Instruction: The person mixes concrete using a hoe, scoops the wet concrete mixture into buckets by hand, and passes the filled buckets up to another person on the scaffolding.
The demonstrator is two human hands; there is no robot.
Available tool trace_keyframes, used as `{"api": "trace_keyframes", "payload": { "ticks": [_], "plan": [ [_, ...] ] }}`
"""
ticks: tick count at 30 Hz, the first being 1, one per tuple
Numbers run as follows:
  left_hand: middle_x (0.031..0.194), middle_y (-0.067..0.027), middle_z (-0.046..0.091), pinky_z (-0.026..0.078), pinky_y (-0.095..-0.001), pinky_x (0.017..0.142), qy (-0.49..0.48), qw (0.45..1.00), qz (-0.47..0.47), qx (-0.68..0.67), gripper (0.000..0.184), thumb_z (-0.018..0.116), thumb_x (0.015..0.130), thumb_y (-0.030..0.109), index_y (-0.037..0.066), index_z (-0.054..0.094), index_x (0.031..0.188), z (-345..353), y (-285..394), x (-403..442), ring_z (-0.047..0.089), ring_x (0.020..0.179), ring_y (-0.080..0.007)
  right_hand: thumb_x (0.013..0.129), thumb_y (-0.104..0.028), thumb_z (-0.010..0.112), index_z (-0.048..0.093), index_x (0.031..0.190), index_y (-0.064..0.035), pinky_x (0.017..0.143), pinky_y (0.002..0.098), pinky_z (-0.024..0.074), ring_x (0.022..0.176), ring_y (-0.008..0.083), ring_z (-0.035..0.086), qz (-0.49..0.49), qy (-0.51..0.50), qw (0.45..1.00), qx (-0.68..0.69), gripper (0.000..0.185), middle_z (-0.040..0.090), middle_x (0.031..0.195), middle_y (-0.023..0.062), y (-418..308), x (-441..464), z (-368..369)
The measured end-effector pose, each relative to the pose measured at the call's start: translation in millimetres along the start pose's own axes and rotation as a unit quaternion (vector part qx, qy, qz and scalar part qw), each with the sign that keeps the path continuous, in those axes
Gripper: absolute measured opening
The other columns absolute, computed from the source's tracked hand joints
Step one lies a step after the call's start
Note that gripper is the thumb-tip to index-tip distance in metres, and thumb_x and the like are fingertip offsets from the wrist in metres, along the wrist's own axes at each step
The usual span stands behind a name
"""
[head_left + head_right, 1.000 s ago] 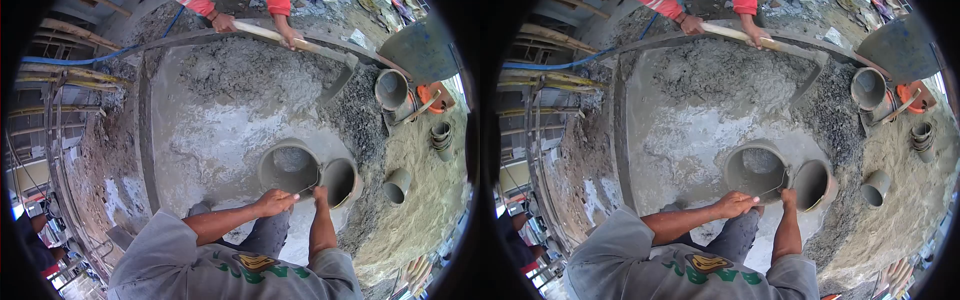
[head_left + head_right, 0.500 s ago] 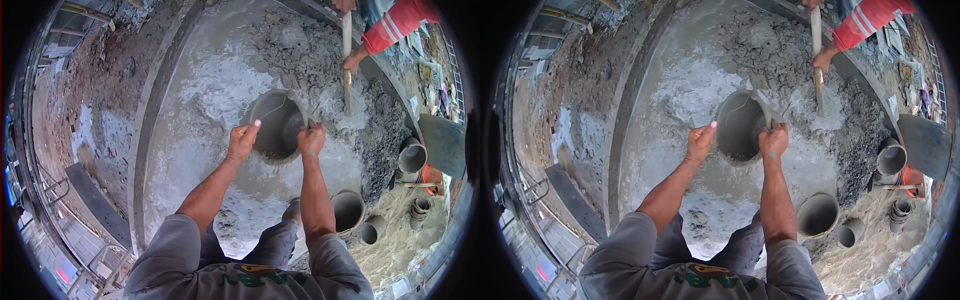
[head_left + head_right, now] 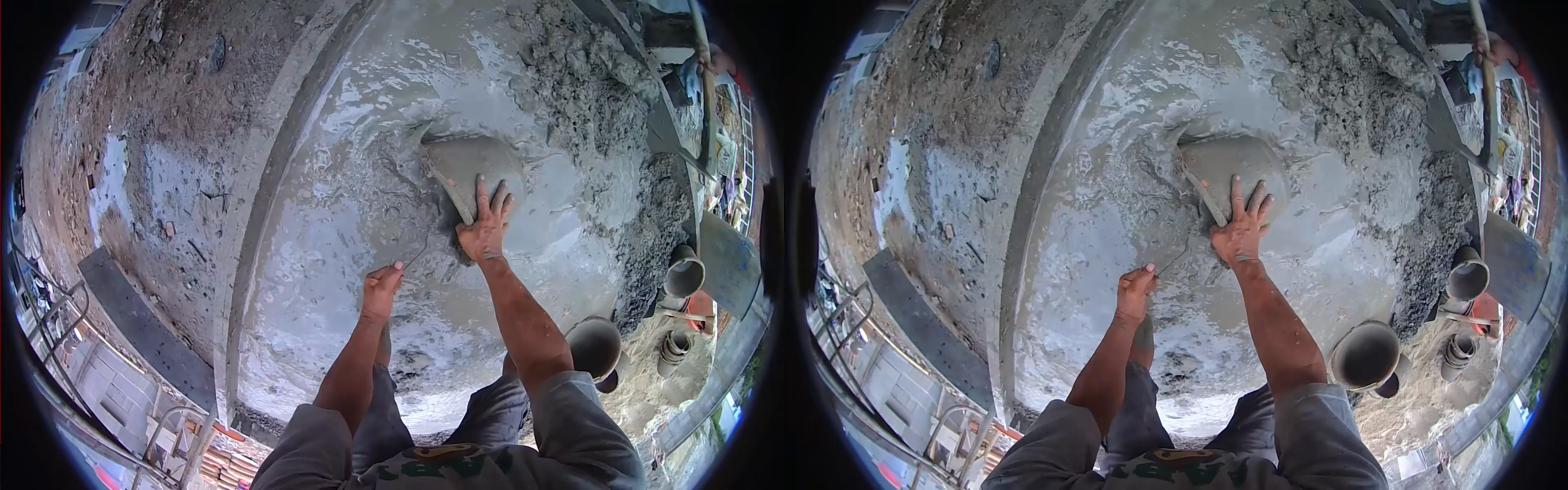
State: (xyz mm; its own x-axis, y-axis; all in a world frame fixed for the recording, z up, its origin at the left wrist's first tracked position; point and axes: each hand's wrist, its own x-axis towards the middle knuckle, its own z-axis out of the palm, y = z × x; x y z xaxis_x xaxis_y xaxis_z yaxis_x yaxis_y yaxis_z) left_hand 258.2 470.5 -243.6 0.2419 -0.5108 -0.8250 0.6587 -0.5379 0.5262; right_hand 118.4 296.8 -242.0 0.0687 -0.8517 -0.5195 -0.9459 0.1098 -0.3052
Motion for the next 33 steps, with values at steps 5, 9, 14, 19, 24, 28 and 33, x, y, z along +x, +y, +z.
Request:
{"api": "trace_keyframes", "payload": {
  "ticks": [5,9,14,19,24,28,33],
  "plan": [
    [0.05,0.0047,0.035,0.03,-0.0265,0.051,0.084,0.994,0.01,-0.066,0.038,0.061,0.082,0.025,0.012,0.043,0.051,-41,12,-66,0.032,0.048,-0.0075,0.062,-0.018,0.067,0.016,0.142,-0.0333,0.092,0.0761,0.0174,0.134,0.0477,-0.001,-0.067,-0.111,0.992,-0.009,0.096,0.002,0.149,0.0194,-44,-28,37],
    [0.053,0.0067,0.038,0.027,-0.0257,0.048,0.131,0.991,0.007,0.02,0.036,0.063,0.083,0.024,0.01,0.046,0.055,-20,71,-107,0.032,0.05,-0.0051,0.061,-0.021,0.066,0.032,0.139,-0.0217,0.105,0.0489,0.0298,0.136,0.0341,0.016,-0.169,-0.164,0.969,0.08,0.085,0.021,0.145,0.022,-39,-7,58],
    [0.054,0.0059,0.038,0.028,-0.0267,0.049,0.134,0.963,0.103,0.21,0.033,0.061,0.085,0.028,0.005,0.052,0.064,68,112,-123,0.032,0.056,-0.0055,0.07,-0.031,0.068,0.038,0.133,-0.0047,0.097,0.0351,0.0395,0.119,0.0312,0.046,0.066,-0.236,0.953,0.176,0.075,0.041,0.133,0.0243,-27,1,-10],
    [0.053,0.0045,0.038,0.028,-0.0268,0.048,0.11,0.986,0.074,0.101,0.03,0.062,0.083,0.033,0.004,0.06,0.074,117,155,-165,0.033,0.052,-0.0066,0.069,-0.027,0.069,0.035,0.13,0.0006,0.099,0.0405,0.036,0.118,0.0381,0.043,0.057,-0.031,0.99,0.123,0.075,0.043,0.128,0.026,45,-79,-7],
    [0.054,0.0045,0.036,0.03,-0.0247,0.046,0.104,0.994,0.03,0.028,0.034,0.063,0.08,0.036,0.002,0.062,0.085,128,202,-227,0.034,0.047,-0.0071,0.073,-0.015,0.063,0.047,0.122,-0.0053,0.095,0.0434,0.0374,0.115,0.0388,0.045,-0.389,-0.096,0.886,0.233,0.053,0.048,0.119,0.0274,-52,-218,-121],
    [0.056,0.0048,0.036,0.033,-0.0256,0.047,0.033,0.996,0.059,-0.056,0.036,0.063,0.079,0.037,0.003,0.06,0.087,121,281,-293,0.036,0.049,-0.0077,0.078,-0.024,0.055,0.064,0.088,-0.0019,0.072,0.0433,0.0458,0.077,0.0387,0.061,-0.208,-0.215,0.879,0.371,0.025,0.061,0.079,0.0244,-125,-246,-176],
    [0.06,0.0019,0.044,0.042,-0.0281,0.054,-0.128,0.961,0.158,-0.187,0.039,0.061,0.081,0.037,0.001,0.055,0.095,107,398,-412,0.044,0.052,-0.0109,0.079,-0.029,0.05,0.063,0.081,0.0033,0.069,0.0439,0.0442,0.075,0.0394,0.06,-0.27,-0.14,0.917,0.26,0.034,0.06,0.075,0.0263,-261,-342,-376]
  ]
}}
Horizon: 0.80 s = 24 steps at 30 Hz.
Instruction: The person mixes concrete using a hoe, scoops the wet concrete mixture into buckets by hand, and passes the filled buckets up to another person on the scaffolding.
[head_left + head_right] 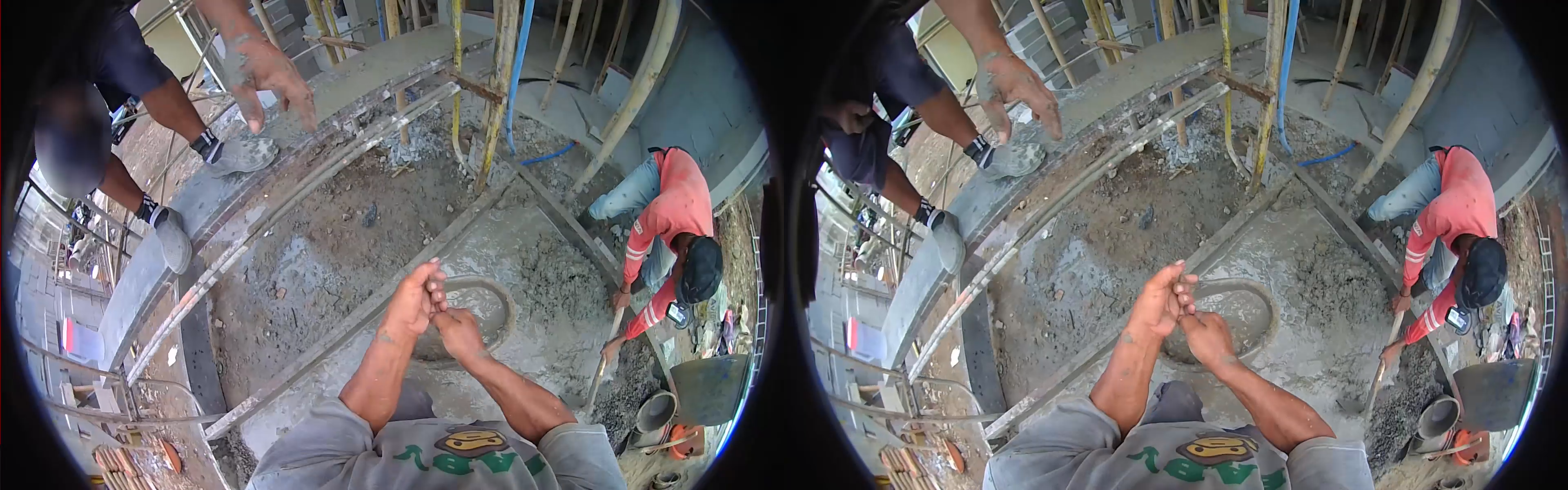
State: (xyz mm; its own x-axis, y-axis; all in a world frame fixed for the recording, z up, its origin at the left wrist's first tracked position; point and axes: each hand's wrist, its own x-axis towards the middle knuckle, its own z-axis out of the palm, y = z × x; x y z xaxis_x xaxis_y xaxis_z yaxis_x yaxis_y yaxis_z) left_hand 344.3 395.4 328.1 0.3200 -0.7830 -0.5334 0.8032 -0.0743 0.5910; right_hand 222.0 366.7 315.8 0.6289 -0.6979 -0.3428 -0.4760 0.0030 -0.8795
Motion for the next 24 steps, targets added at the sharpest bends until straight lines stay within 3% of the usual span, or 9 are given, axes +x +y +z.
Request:
{"api": "trace_keyframes", "payload": {
  "ticks": [5,7,9,11,16,19,20,23,24],
  "plan": [
    [0.093,-0.0193,0.061,0.049,-0.0382,0.078,-0.187,0.959,0.212,-0.012,0.045,0.05,0.087,0.035,-0.007,0.048,0.104,55,151,-85,0.062,0.089,-0.032,0.079,-0.028,0.05,0.063,0.079,0.0037,0.067,0.043,0.045,0.075,0.0389,0.06,-0.174,0.015,0.984,-0.034,0.034,0.061,0.076,0.0249,-198,-21,-32],
    [0.108,-0.0267,0.057,0.043,-0.04,0.093,-0.237,0.93,0.275,0.056,0.053,0.043,0.09,0.036,-0.013,0.045,0.108,72,195,-123,0.058,0.1,-0.0339,0.08,-0.018,0.051,0.064,0.083,0.0003,0.062,0.0359,0.0455,0.068,0.0247,0.061,-0.475,0.061,0.847,-0.23,0.022,0.062,0.073,0.0142,-233,-9,-35],
    [0.103,-0.0257,0.059,0.044,-0.0384,0.088,-0.284,0.911,0.279,0.112,0.036,0.045,0.09,0.034,-0.002,0.05,0.096,76,235,-145,0.06,0.096,-0.0323,0.079,-0.012,0.05,0.066,0.086,-0.0031,0.066,0.0368,0.0485,0.074,0.029,0.063,-0.561,0.098,0.775,-0.274,0.02,0.064,0.083,0.0136,-276,-10,-30],
    [0.108,-0.0265,0.058,0.043,-0.0379,0.09,-0.307,0.901,0.267,0.151,0.04,0.044,0.09,0.035,-0.004,0.05,0.098,69,272,-165,0.059,0.1,-0.031,0.078,-0.013,0.05,0.068,0.089,-0.0069,0.069,0.0368,0.0497,0.079,0.0289,0.063,-0.453,0.056,0.872,-0.178,0.022,0.065,0.089,0.0143,-308,-8,-16],
    [0.129,-0.0252,0.045,0.037,-0.0369,0.097,-0.286,0.871,0.334,0.218,0.05,0.036,0.095,0.032,-0.01,0.042,0.121,39,325,-197,0.05,0.117,-0.0278,0.075,-0.02,0.051,0.066,0.091,0.0,0.085,0.0392,0.0475,0.096,0.0342,0.06,-0.438,0.088,0.895,-0.021,0.03,0.063,0.098,0.0211,-362,14,44],
    [0.135,-0.0206,0.041,0.026,-0.0368,0.105,-0.141,0.818,0.519,0.206,0.05,0.031,0.096,0.029,-0.006,0.035,0.131,21,315,-203,0.038,0.127,-0.0256,0.079,-0.019,0.053,0.065,0.083,0.0077,0.081,0.0399,0.049,0.092,0.0378,0.061,-0.379,0.048,0.914,0.137,0.03,0.062,0.091,0.0281,-376,1,56],
    [0.137,-0.0195,0.038,0.018,-0.0375,0.109,-0.086,0.813,0.547,0.18,0.05,0.028,0.097,0.028,-0.005,0.032,0.134,29,301,-214,0.032,0.131,-0.0252,0.077,-0.022,0.056,0.059,0.099,0.0116,0.081,0.0384,0.0497,0.095,0.0364,0.061,-0.369,0.014,0.923,0.109,0.041,0.062,0.093,0.0285,-382,8,57],
    [0.143,-0.0219,0.027,0.015,-0.0403,0.111,-0.021,0.683,0.68,0.268,0.054,0.028,0.096,0.029,-0.006,0.026,0.137,25,257,-217,0.027,0.133,-0.0285,0.064,-0.024,0.062,0.036,0.126,0.012,0.108,0.0444,0.0201,0.129,0.0386,0.028,-0.544,0.134,0.828,-0.025,0.076,0.035,0.131,0.0314,-365,38,92],
    [0.136,-0.0222,0.036,0.023,-0.0418,0.108,-0.111,0.618,0.72,0.295,0.053,0.032,0.096,0.031,-0.006,0.032,0.133,-6,254,-202,0.035,0.127,-0.0298,0.061,-0.021,0.063,0.043,0.118,0.0113,0.104,0.0454,0.0269,0.123,0.0384,0.036,-0.578,0.182,0.794,-0.048,0.069,0.044,0.121,0.0297,-325,25,74]
  ]
}}
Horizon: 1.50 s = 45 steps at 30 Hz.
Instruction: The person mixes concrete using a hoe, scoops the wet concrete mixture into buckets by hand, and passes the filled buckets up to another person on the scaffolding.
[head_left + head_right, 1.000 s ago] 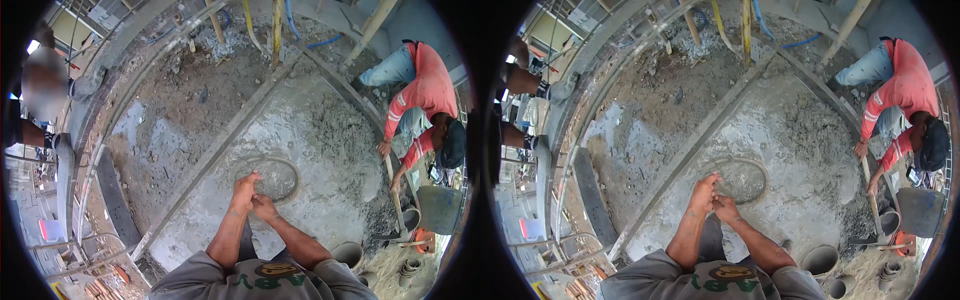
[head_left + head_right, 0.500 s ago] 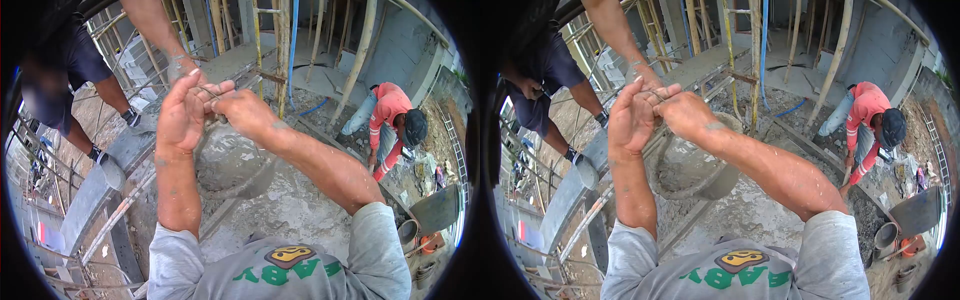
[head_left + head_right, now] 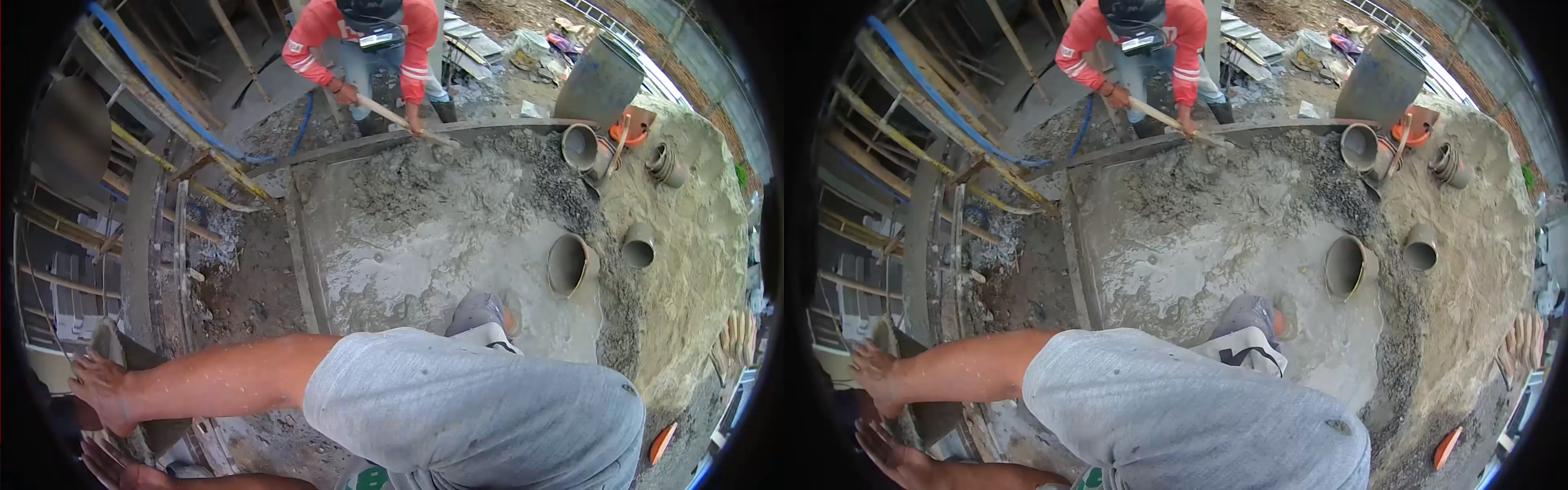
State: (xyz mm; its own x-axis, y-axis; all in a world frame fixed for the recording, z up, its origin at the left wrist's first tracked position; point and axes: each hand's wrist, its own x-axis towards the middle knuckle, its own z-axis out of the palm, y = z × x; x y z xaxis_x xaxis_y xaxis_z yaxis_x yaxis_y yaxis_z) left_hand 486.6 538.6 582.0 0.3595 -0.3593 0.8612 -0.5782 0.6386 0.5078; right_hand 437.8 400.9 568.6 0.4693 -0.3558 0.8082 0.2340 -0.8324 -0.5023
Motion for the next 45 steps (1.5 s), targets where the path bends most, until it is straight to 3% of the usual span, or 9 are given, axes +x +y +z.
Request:
{"api": "trace_keyframes", "payload": {
  "ticks": [1,7,10,15,27,34,38,41,45],
  "plan": [
    [0.086,-0.0127,0.062,0.05,-0.04,0.065,0.183,0.978,0.065,-0.071,0.025,0.05,0.09,0.023,0.004,0.057,0.105,74,13,-25,0.06,0.069,-0.0267,0.062,-0.02,0.063,0.046,0.113,0.0084,0.1,0.0456,0.0311,0.119,0.0379,0.04,0.057,-0.05,0.996,0.054,0.061,0.047,0.116,0.0271,16,-38,-22],
    [0.103,-0.0104,0.06,0.04,-0.0382,0.09,-0.132,0.777,-0.613,0.054,0.045,0.045,0.092,0.038,0.003,0.051,0.119,198,-113,-265,0.056,0.099,-0.0244,0.074,-0.013,0.056,0.056,0.106,-0.0004,0.086,0.0415,0.0453,0.104,0.0357,0.053,0.657,0.036,0.741,-0.135,0.034,0.058,0.105,0.0193,168,-480,-207],
    [0.088,-0.0091,0.063,0.046,-0.0306,0.075,-0.472,0.68,-0.559,0.051,0.035,0.052,0.089,0.029,0.001,0.056,0.109,272,-110,-411,0.06,0.083,-0.0189,0.081,-0.019,0.044,0.054,0.111,-0.0008,0.089,0.0424,0.0451,0.103,0.037,0.056,0.853,0.247,0.399,-0.229,0.036,0.057,0.112,0.0234,74,-701,-344],
    [0.084,-0.007,0.065,0.046,-0.0285,0.069,-0.721,0.467,-0.512,0.001,0.032,0.054,0.088,0.031,0.002,0.06,0.102,423,-44,-588,0.06,0.077,-0.0143,0.08,-0.022,0.05,0.051,0.113,-0.0012,0.089,0.0429,0.0457,0.106,0.037,0.055,0.919,0.175,0.238,-0.261,0.039,0.057,0.111,0.0255,-73,-915,-487],
    [0.105,-0.0096,0.057,0.042,-0.0472,0.084,-0.621,0.11,-0.772,0.082,0.071,0.053,0.077,0.064,0.008,0.052,0.121,539,106,-1106,0.054,0.099,-0.0249,0.069,-0.032,0.061,0.06,0.107,0.0004,0.094,0.0361,0.0423,0.114,0.031,0.051,0.924,-0.16,0.254,-0.235,0.05,0.054,0.121,0.0186,77,-1210,-705],
    [0.101,-0.0122,0.063,0.042,-0.034,0.085,-0.534,0.394,-0.739,0.119,0.065,0.064,0.076,0.054,0.001,0.056,0.113,539,104,-1086,0.057,0.093,-0.0228,0.066,-0.015,0.053,0.063,0.09,0.0086,0.075,0.04,0.0507,0.088,0.039,0.063,0.878,-0.108,0.307,-0.351,0.035,0.063,0.089,0.0275,16,-1164,-672],
    [0.107,-0.0138,0.061,0.044,-0.0363,0.083,-0.492,0.41,-0.767,0.033,0.062,0.059,0.081,0.053,0.004,0.052,0.12,543,67,-987,0.059,0.093,-0.0235,0.063,-0.012,0.058,0.062,0.092,0.0074,0.075,0.0371,0.0477,0.08,0.0324,0.062,0.867,0.138,0.38,-0.292,0.035,0.064,0.087,0.0225,-8,-1050,-660],
    [0.113,-0.0182,0.059,0.044,-0.0425,0.087,-0.348,0.187,-0.918,-0.045,0.074,0.053,0.083,0.057,0.0,0.042,0.128,568,29,-908,0.062,0.096,-0.027,0.064,-0.004,0.058,0.063,0.093,0.0021,0.073,0.031,0.0462,0.077,0.0228,0.061,0.829,0.25,0.416,-0.279,0.03,0.065,0.085,0.0142,21,-1004,-631],
    [0.105,-0.0134,0.061,0.05,-0.0377,0.072,-0.332,0.375,-0.865,-0.038,0.055,0.043,0.09,0.052,0.007,0.051,0.12,589,-62,-887,0.062,0.088,-0.0211,0.071,0.001,0.058,0.051,0.124,-0.0002,0.092,0.0342,0.0405,0.107,0.0279,0.055,0.64,0.367,0.578,-0.348,0.053,0.057,0.114,0.0207,109,-998,-574]
  ]
}}
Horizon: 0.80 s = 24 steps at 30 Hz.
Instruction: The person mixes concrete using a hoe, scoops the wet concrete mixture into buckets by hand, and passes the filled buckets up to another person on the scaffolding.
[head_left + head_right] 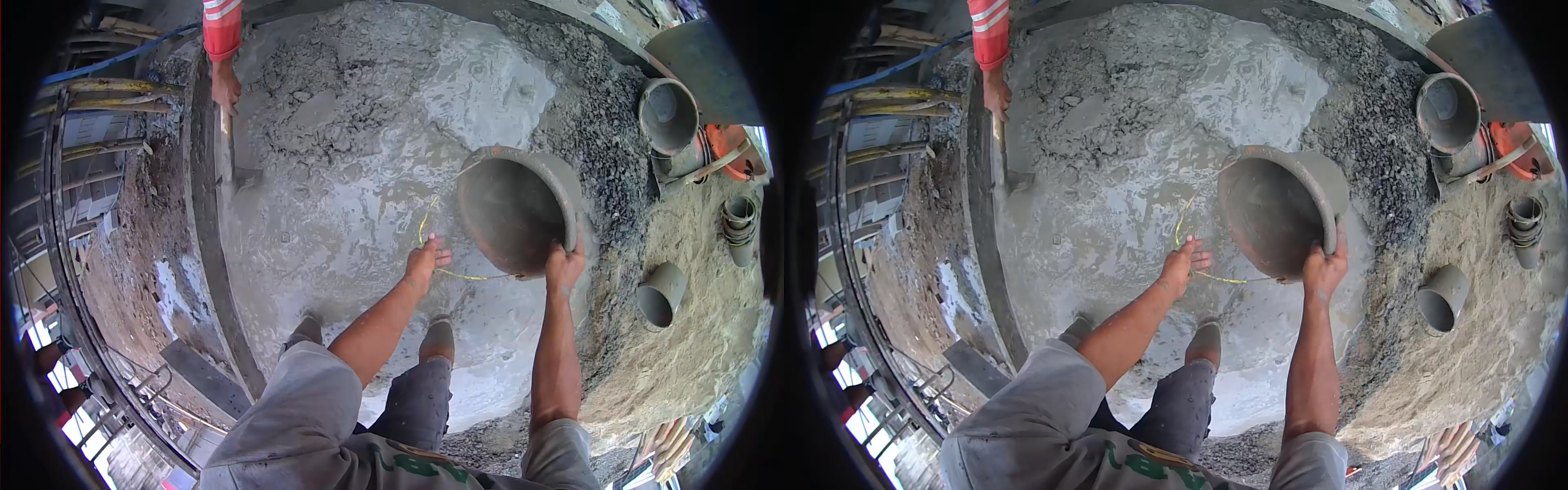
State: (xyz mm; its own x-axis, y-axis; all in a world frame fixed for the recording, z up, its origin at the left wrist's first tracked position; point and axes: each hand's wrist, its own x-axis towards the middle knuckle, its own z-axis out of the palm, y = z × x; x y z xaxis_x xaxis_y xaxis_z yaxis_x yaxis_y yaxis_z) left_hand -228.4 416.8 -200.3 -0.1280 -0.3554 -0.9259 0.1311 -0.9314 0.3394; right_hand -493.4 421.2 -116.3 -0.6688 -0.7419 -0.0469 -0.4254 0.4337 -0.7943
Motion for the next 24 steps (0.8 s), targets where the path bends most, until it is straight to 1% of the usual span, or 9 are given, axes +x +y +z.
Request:
{"api": "trace_keyframes", "payload": {
  "ticks": [2,7,9,10,11,15,19,22,24],
  "plan": [
    [0.091,-0.0093,0.062,0.048,-0.0322,0.065,0.002,0.992,0.073,-0.1,0.051,0.044,0.091,0.051,0.007,0.055,0.114,-10,43,22,0.061,0.078,-0.017,0.076,-0.001,0.059,0.042,0.132,-0.0029,0.099,0.0391,0.0358,0.119,0.0381,0.044,-0.115,0.038,0.986,-0.113,0.059,0.044,0.129,0.0274,-18,-3,58],
    [0.051,0.0011,0.04,0.044,-0.0304,0.056,-0.064,0.983,0.172,0.021,0.05,0.049,0.088,0.052,0.003,0.065,0.088,-60,103,79,0.039,0.045,-0.0106,0.073,-0.022,0.07,0.036,0.127,0.0072,0.097,0.0447,0.0371,0.117,0.0481,0.041,-0.163,-0.061,0.935,-0.309,0.069,0.031,0.129,0.0396,-23,-20,193],
    [0.047,0.0018,0.036,0.044,-0.0315,0.055,-0.071,0.981,0.181,0.001,0.052,0.05,0.087,0.053,0.003,0.062,0.078,-78,102,85,0.034,0.042,-0.0099,0.069,-0.037,0.072,0.038,0.114,0.0103,0.093,0.0451,0.0401,0.111,0.0488,0.046,0.034,-0.133,0.949,-0.282,0.074,0.036,0.124,0.0402,-75,-1,219],
    [0.045,0.0021,0.034,0.045,-0.032,0.055,-0.074,0.979,0.187,-0.013,0.054,0.05,0.087,0.054,0.003,0.061,0.073,-87,100,90,0.032,0.04,-0.0096,0.067,-0.046,0.071,0.036,0.108,0.0075,0.09,0.0443,0.0425,0.105,0.0472,0.052,0.049,-0.111,0.94,-0.32,0.076,0.047,0.115,0.0369,-74,17,232],
    [0.045,0.0021,0.034,0.045,-0.0325,0.055,-0.087,0.98,0.173,-0.046,0.054,0.05,0.087,0.054,0.004,0.057,0.069,-97,93,94,0.031,0.04,-0.0096,0.066,-0.048,0.07,0.028,0.124,0.0094,0.09,0.0417,0.0427,0.104,0.0441,0.053,0.07,-0.139,0.942,-0.297,0.092,0.053,0.11,0.034,-90,30,235],
    [0.042,0.002,0.032,0.044,-0.0337,0.06,-0.137,0.967,0.14,-0.165,0.056,0.051,0.086,0.054,0.013,0.037,0.05,-142,45,95,0.031,0.039,-0.0107,0.07,-0.03,0.06,-0.009,0.139,0.0043,0.092,0.0387,0.0415,0.108,0.0438,0.052,0.026,-0.299,0.859,-0.414,0.104,0.051,0.115,0.036,-108,10,264],
    [0.042,0.0023,0.031,0.044,-0.0328,0.063,-0.123,0.957,0.11,-0.238,0.055,0.054,0.087,0.047,0.017,0.033,0.047,-188,-26,51,0.032,0.039,-0.0111,0.072,-0.01,0.046,-0.009,0.143,-0.0076,0.099,0.0406,0.038,0.12,0.0555,0.031,-0.004,-0.304,0.854,-0.421,0.09,0.035,0.127,0.0405,-83,-91,293],
    [0.042,0.0025,0.032,0.044,-0.0333,0.062,-0.057,0.961,0.091,-0.255,0.052,0.06,0.083,0.043,0.017,0.034,0.047,-256,-41,9,0.032,0.038,-0.0114,0.072,-0.009,0.049,-0.01,0.143,-0.0094,0.099,0.04,0.0384,0.123,0.0515,0.032,0.073,-0.335,0.857,-0.384,0.092,0.027,0.136,0.0353,-115,-166,314],
    [0.042,0.0028,0.032,0.043,-0.0326,0.061,0.004,0.966,0.059,-0.25,0.049,0.062,0.082,0.041,0.018,0.034,0.048,-305,-45,-23,0.032,0.038,-0.0114,0.074,-0.01,0.049,-0.014,0.141,-0.0057,0.095,0.0399,0.0404,0.116,0.0493,0.042,0.04,-0.383,0.84,-0.383,0.092,0.032,0.13,0.0386,-100,-206,345]
  ]
}}
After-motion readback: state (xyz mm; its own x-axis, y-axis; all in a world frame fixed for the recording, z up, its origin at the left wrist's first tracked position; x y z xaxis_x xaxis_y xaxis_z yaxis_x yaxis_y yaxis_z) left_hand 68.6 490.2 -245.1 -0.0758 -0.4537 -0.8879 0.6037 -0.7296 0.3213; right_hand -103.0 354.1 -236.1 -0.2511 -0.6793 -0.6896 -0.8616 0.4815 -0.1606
